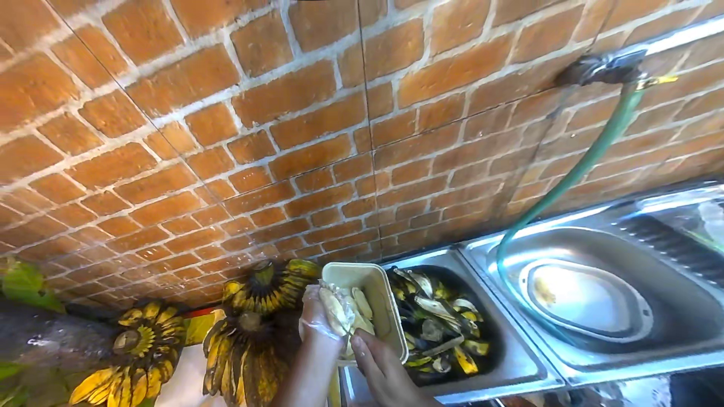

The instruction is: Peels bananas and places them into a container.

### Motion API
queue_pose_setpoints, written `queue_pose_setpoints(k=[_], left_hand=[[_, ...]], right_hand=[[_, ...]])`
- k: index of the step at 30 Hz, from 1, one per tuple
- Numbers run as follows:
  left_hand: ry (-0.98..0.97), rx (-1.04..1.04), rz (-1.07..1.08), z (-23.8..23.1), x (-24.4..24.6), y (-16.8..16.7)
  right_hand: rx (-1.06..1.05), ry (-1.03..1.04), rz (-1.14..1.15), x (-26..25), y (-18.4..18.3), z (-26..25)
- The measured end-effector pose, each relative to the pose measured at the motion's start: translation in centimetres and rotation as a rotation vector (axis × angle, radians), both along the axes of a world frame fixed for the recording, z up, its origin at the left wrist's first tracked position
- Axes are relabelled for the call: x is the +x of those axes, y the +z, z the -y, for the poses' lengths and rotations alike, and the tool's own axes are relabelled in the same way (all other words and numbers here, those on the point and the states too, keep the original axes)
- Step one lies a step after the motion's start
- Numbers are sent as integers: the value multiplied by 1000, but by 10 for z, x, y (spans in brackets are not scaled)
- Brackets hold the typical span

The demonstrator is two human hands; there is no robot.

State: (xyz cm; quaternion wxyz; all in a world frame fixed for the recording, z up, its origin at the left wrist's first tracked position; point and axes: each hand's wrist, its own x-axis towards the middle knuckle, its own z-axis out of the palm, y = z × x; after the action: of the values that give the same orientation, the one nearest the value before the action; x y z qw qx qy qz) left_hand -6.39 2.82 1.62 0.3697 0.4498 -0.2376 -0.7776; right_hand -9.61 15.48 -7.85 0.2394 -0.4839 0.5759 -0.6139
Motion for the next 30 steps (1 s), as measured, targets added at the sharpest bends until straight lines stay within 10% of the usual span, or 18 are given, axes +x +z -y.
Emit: queue_pose_setpoints(k=[30], left_hand=[[-201, -50, 29, -2, 20, -29]], right_hand=[[482, 15, 1, -20, -9, 23]])
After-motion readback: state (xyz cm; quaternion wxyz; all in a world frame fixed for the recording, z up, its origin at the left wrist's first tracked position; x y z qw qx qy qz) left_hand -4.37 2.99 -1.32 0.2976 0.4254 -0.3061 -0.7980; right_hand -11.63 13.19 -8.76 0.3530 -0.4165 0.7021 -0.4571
